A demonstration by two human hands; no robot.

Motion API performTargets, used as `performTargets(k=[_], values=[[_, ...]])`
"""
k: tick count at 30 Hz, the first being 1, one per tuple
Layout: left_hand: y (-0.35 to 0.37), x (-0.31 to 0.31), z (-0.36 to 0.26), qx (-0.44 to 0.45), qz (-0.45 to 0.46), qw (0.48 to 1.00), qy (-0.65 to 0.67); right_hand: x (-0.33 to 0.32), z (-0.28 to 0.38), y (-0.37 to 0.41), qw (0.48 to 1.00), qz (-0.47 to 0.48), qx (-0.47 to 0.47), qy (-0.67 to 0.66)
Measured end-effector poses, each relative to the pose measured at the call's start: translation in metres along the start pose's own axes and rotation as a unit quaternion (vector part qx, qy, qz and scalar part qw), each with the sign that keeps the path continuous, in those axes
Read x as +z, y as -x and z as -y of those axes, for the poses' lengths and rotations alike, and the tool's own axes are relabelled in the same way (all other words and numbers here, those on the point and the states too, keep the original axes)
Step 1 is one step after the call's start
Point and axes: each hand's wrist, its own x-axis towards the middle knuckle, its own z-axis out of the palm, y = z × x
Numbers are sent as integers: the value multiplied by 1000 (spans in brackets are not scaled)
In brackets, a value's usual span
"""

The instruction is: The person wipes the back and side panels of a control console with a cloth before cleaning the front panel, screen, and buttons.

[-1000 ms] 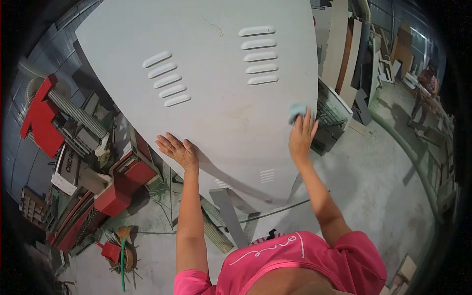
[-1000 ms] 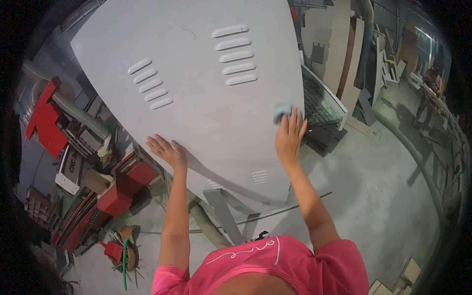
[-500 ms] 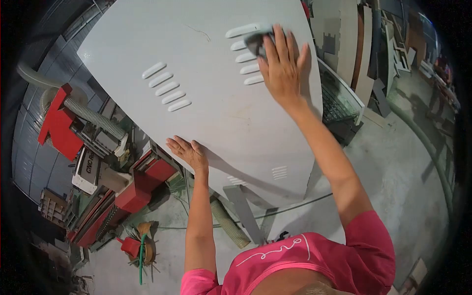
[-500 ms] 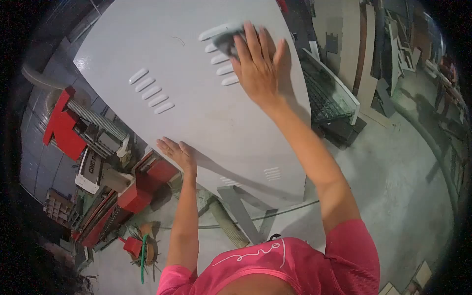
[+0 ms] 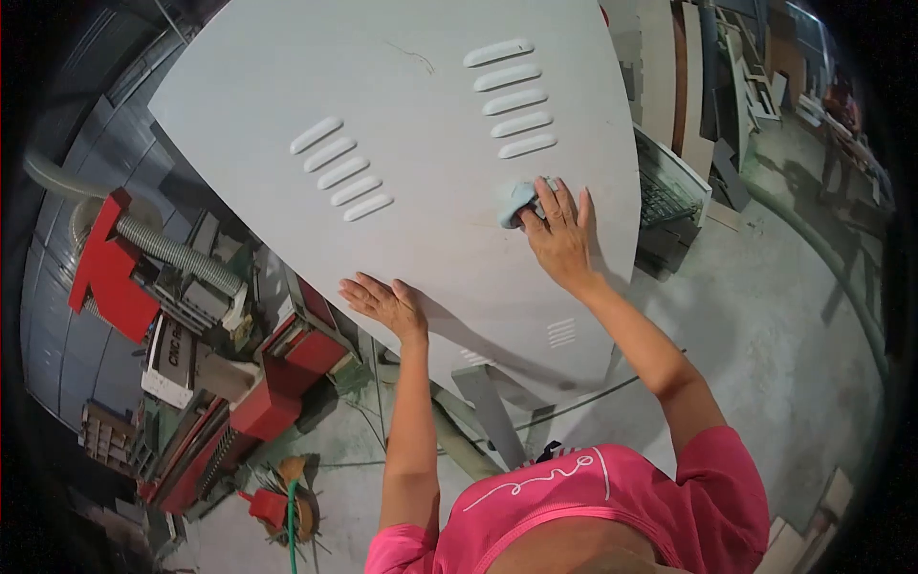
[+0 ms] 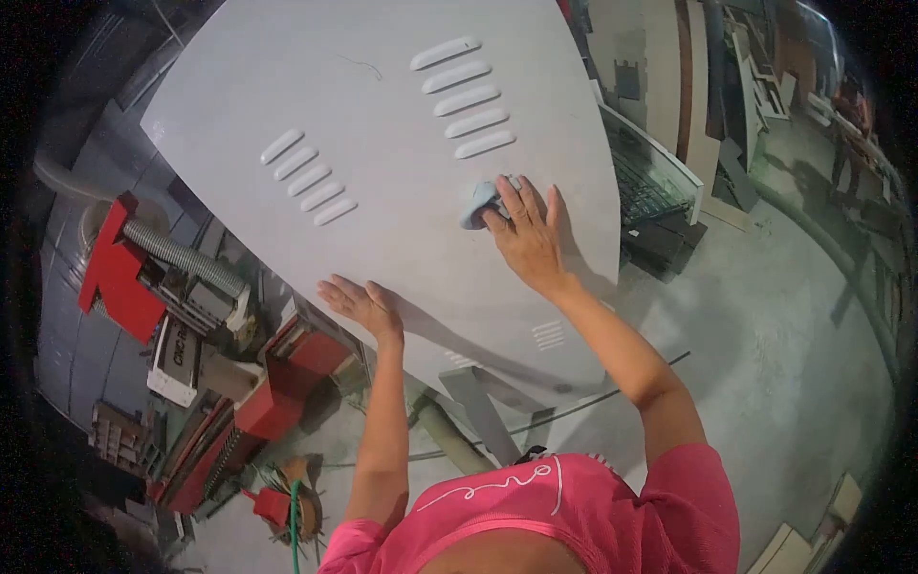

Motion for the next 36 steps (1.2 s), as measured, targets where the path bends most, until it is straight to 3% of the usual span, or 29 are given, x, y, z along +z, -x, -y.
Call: performTargets(k=[2, 7, 13, 17, 23, 26, 31, 36], values=[[2, -2, 3, 7, 16, 1000, -7, 5, 9, -7, 1000, 2, -7, -1], [10, -14, 23, 60, 66, 995, 34, 3, 19, -114, 996, -72, 30, 33], [29, -2, 54, 111, 65, 991, 19, 14, 32, -188, 980, -187, 45, 54], [31, 4, 55, 116, 58, 991, 40, 15, 57, -162, 982, -157, 62, 82], [30, 5, 59, 130, 31, 989, 63, 41, 105, 0, 993, 31, 67, 97], [30, 5, 61, 152, 27, 986, 58, 39, 109, 10, 990, 49, 59, 122], [30, 2, 61, 147, 34, 987, 57, 20, 92, -123, 986, -53, 27, 159], [30, 2, 58, 142, 25, 988, 53, 17, 73, -224, 982, -162, -5, 96]])
